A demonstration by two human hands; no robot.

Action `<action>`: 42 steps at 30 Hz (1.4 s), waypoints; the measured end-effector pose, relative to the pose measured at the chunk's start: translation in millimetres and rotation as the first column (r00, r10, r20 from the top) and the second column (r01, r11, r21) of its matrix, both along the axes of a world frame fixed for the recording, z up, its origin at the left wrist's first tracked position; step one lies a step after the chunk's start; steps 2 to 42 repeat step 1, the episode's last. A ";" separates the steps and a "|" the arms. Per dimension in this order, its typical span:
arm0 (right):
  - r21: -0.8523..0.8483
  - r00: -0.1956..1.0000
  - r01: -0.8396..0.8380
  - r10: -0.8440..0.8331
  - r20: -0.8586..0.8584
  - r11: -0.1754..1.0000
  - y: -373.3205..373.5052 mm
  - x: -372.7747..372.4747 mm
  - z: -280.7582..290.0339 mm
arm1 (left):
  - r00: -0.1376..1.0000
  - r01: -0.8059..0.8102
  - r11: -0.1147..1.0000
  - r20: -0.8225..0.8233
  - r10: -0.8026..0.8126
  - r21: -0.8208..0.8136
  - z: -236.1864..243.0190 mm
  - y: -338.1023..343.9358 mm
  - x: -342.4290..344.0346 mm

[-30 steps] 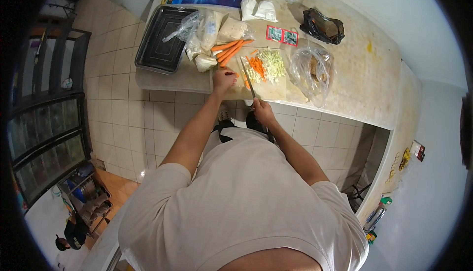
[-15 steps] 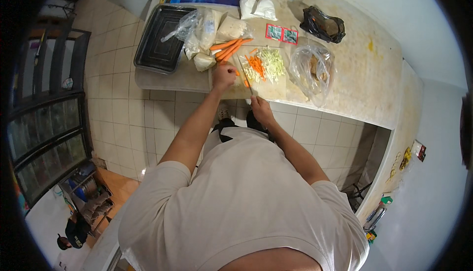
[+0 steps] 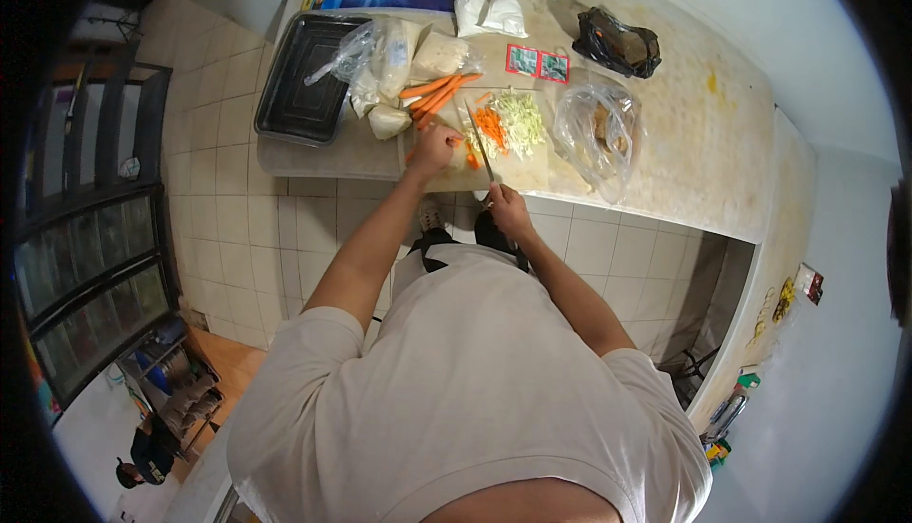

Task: The person cuts carrots, cabbage, and white onion into small pieces using a knife on a cutting board.

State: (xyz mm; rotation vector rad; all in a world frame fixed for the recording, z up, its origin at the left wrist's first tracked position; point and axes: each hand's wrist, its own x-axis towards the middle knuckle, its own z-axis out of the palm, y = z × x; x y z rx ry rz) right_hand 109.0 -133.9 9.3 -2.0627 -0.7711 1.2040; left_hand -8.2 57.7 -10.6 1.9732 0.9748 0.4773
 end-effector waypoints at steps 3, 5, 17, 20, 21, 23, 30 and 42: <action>-0.001 1.000 0.003 -0.003 0.000 1.000 -0.7 0.3 -0.7 | 1.000 0.000 0.997 0.015 0.001 -0.079 0.5 0.2 -0.2; -0.001 1.000 0.003 -0.003 0.000 1.000 -0.7 0.3 -0.7 | 1.000 0.000 0.997 0.015 0.001 -0.079 0.5 0.2 -0.2; -0.001 1.000 0.003 -0.003 0.000 1.000 -0.7 0.3 -0.7 | 1.000 0.000 0.997 0.015 0.001 -0.079 0.5 0.2 -0.2; -0.001 1.000 0.003 -0.003 0.000 1.000 -0.7 0.3 -0.7 | 1.000 0.000 0.997 0.015 0.001 -0.079 0.5 0.2 -0.2; -0.001 1.000 0.003 -0.003 0.000 1.000 -0.7 0.3 -0.7 | 1.000 0.000 0.997 0.015 0.001 -0.079 0.5 0.2 -0.2; -0.001 1.000 0.003 -0.003 0.000 1.000 -0.7 0.3 -0.7 | 1.000 0.000 0.997 0.015 0.001 -0.079 0.5 0.2 -0.2; -0.001 1.000 0.003 -0.003 0.000 1.000 -0.7 0.3 -0.7 | 1.000 0.000 0.997 0.015 0.001 -0.079 0.5 0.2 -0.2; -0.001 1.000 0.003 -0.003 0.000 1.000 -0.7 0.3 -0.7 | 1.000 0.000 0.997 0.015 0.001 -0.079 0.5 0.2 -0.2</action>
